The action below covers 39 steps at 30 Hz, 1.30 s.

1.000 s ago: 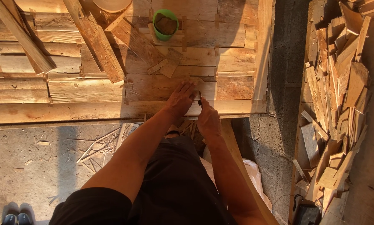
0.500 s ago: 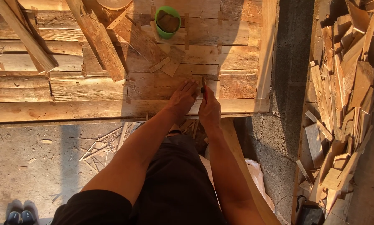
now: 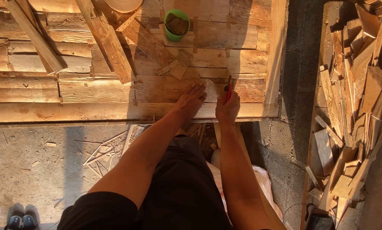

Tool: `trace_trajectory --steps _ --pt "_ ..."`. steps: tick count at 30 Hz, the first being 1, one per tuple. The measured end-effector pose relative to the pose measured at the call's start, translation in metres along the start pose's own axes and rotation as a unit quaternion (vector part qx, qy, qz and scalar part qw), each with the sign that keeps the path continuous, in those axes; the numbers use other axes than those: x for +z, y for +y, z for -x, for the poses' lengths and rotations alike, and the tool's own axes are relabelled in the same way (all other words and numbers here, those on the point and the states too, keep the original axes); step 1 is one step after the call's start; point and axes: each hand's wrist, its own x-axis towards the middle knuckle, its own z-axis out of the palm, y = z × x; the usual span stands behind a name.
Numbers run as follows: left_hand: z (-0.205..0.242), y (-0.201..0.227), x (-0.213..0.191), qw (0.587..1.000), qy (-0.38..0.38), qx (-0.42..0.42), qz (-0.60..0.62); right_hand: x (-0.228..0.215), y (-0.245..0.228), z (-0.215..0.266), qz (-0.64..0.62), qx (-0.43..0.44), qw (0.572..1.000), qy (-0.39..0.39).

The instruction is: The recorder uses a utility knife to cut and remove small sections of a wooden panel and fits in wood pieces to patch the holes.

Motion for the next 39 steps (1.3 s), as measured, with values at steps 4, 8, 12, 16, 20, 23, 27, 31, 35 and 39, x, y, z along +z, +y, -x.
trace_trajectory --steps 4,8,12,16,20,23,27,31,35,39 --pt "0.001 -0.009 0.004 0.999 0.005 0.008 0.047 0.005 0.002 -0.002 0.002 0.028 0.999 -0.016" --pt "0.002 -0.026 0.008 0.995 0.076 0.012 0.064 0.008 0.002 -0.002 0.012 0.057 0.998 -0.022" --pt "-0.011 -0.027 -0.067 0.975 0.146 -0.169 0.022 0.005 -0.007 -0.001 0.015 0.102 0.995 -0.017" --pt "-0.020 -0.046 -0.093 0.946 0.210 -0.243 0.036 0.009 0.006 -0.005 0.028 0.105 0.994 -0.008" --pt "-0.021 -0.058 -0.086 0.948 0.173 -0.264 0.040 0.006 0.006 -0.007 0.016 0.138 0.990 -0.026" --pt "-0.021 -0.060 -0.081 0.953 0.175 -0.246 0.023 0.005 0.010 -0.008 -0.005 0.156 0.987 -0.030" --pt "-0.017 -0.065 -0.082 0.957 0.199 -0.209 -0.006 0.004 0.009 -0.008 -0.016 0.149 0.988 -0.024" --pt "-0.013 -0.071 -0.086 0.957 0.206 -0.206 -0.013 0.001 0.006 -0.006 -0.029 0.155 0.987 -0.018" --pt "-0.010 -0.060 -0.112 0.945 0.242 -0.221 0.001 0.005 0.017 -0.005 -0.078 0.154 0.985 0.008" --pt "-0.007 -0.056 -0.123 0.919 0.258 -0.285 0.084 0.008 0.031 -0.007 -0.168 0.154 0.973 0.024"
